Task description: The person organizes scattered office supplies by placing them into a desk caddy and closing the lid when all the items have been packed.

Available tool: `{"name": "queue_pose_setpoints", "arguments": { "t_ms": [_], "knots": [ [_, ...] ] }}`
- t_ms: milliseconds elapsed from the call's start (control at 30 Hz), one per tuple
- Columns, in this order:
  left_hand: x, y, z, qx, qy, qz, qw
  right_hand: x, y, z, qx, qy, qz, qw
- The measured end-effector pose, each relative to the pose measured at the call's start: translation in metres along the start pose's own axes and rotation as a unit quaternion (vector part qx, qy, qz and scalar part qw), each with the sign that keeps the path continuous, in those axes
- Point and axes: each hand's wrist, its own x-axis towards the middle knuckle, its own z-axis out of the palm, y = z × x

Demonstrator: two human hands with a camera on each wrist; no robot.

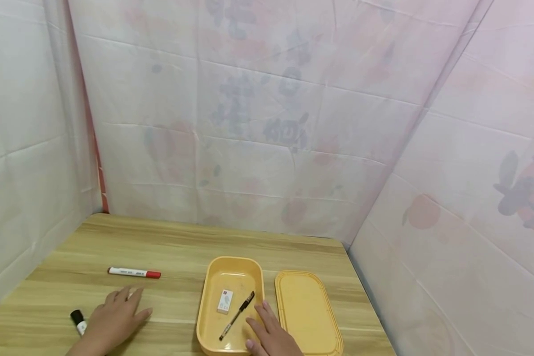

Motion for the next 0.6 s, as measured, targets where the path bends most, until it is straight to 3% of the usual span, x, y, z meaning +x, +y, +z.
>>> {"name": "queue_pose_setpoints", "arguments": {
  "t_ms": [267, 600],
  "knots": [
    [-0.001, -0.009, 0.003, -0.01, -0.013, 0.0, 0.9999, 0.003, 0.002, -0.001, -0.036, -0.01, -0.016, 0.9992],
    [0.005, -0.014, 0.005, -0.03, -0.016, -0.01, 0.9994, 0.002, 0.001, -0.001, -0.008, -0.006, -0.001, 0.9999]
  ]
}}
